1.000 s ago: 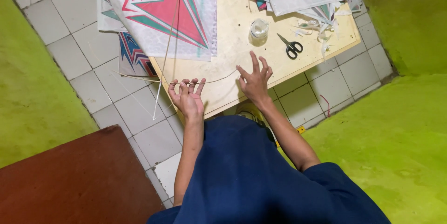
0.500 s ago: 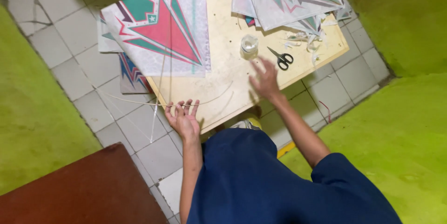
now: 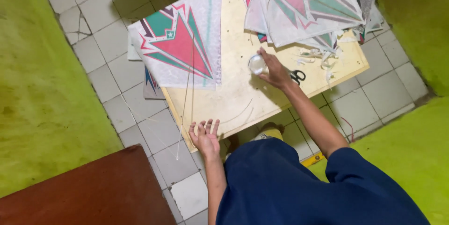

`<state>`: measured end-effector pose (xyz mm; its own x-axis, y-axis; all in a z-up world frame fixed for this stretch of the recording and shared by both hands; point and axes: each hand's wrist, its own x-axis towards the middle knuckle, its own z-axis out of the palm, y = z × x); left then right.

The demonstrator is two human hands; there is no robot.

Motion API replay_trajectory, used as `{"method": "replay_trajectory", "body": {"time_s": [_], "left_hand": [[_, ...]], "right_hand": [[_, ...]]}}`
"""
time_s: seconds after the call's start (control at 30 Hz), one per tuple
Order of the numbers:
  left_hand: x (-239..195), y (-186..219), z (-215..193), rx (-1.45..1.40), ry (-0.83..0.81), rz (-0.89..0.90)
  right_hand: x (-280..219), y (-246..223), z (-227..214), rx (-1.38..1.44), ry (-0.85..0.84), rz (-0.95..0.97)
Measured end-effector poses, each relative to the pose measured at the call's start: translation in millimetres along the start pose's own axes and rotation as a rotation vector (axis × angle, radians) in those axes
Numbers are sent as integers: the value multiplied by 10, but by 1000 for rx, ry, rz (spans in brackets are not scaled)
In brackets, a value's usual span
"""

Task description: Assembling kites by attaching bamboo frames to paper and stringing the frames at a fast pace.

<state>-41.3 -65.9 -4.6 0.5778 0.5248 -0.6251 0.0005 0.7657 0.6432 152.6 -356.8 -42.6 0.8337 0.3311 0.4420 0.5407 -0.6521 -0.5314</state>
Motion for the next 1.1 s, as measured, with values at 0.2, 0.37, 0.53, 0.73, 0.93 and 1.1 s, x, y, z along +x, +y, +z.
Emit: {"method": "replay_trajectory", "body": {"time_s": [0.2, 0.37, 0.53, 0.73, 0.93, 1.1], "left_hand": [[-145, -265, 24, -7, 41, 9], [-283, -376, 133, -20, 67, 42], [-405, -502, 221, -42, 102, 76], [-511, -687, 315, -76, 144, 67], [-491, -721, 358, -57, 125, 67], [-504, -604, 416, 22, 130, 55]], "right_hand": [[113, -165, -359, 75, 125, -195], [305, -324, -686, 114, 182, -345], [397, -332, -883, 171, 192, -423], [498, -334, -1000, 283, 187, -456], [545, -267, -1032, 254, 164, -528], [517, -150, -913, -103, 90, -480]]}}
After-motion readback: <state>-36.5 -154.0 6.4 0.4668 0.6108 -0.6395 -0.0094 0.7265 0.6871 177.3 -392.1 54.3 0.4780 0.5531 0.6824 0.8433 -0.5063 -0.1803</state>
